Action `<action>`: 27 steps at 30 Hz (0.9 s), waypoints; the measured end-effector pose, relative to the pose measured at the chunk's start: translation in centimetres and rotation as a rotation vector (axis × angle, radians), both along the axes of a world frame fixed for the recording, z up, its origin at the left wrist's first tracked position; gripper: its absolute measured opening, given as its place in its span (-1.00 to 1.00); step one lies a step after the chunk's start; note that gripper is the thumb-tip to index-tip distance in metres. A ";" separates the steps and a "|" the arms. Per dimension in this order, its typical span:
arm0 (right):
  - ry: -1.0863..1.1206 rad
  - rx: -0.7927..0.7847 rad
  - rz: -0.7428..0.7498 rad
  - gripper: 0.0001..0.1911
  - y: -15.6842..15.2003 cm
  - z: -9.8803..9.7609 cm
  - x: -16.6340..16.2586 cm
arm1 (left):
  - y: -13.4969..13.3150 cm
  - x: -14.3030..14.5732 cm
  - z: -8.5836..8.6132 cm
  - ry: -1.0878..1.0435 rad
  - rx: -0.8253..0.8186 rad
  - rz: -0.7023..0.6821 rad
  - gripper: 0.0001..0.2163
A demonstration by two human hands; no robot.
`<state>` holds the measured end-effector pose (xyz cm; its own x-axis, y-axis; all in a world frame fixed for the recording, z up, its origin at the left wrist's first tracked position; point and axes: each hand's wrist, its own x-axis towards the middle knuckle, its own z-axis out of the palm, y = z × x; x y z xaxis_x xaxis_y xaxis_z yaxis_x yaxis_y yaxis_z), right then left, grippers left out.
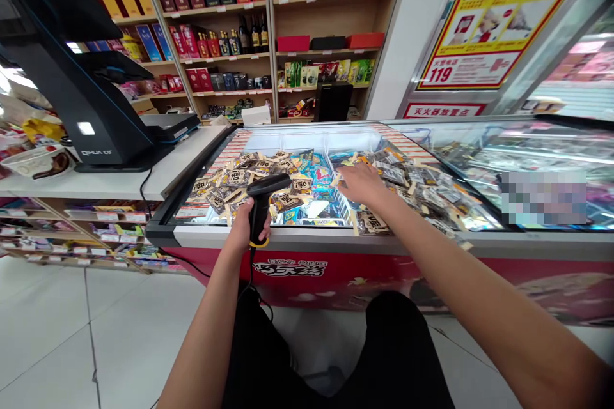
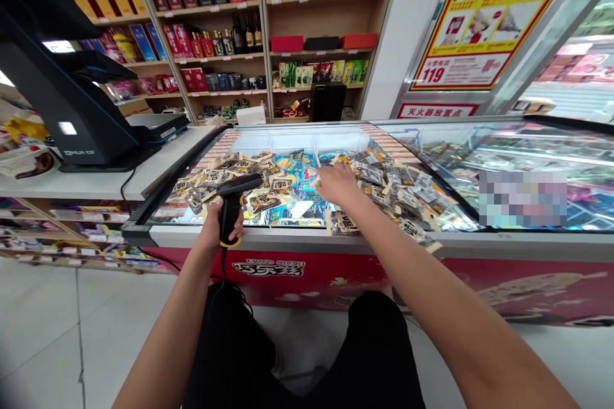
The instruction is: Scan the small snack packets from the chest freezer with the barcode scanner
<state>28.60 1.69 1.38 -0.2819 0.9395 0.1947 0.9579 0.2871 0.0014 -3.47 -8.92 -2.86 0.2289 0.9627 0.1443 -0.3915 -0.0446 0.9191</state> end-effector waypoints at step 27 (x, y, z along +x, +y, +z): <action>1.695 -0.273 0.097 -0.63 0.1 0.7 -4.3 | -0.1 -0.4 -0.5 0.040 0.020 -0.047 -0.43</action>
<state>24.30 1.76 2.13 0.0004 0.9868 0.1622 -0.1805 0.1596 -0.9705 -3.92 -9.03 -3.31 0.2795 0.9479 0.1527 -0.3561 -0.0454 0.9334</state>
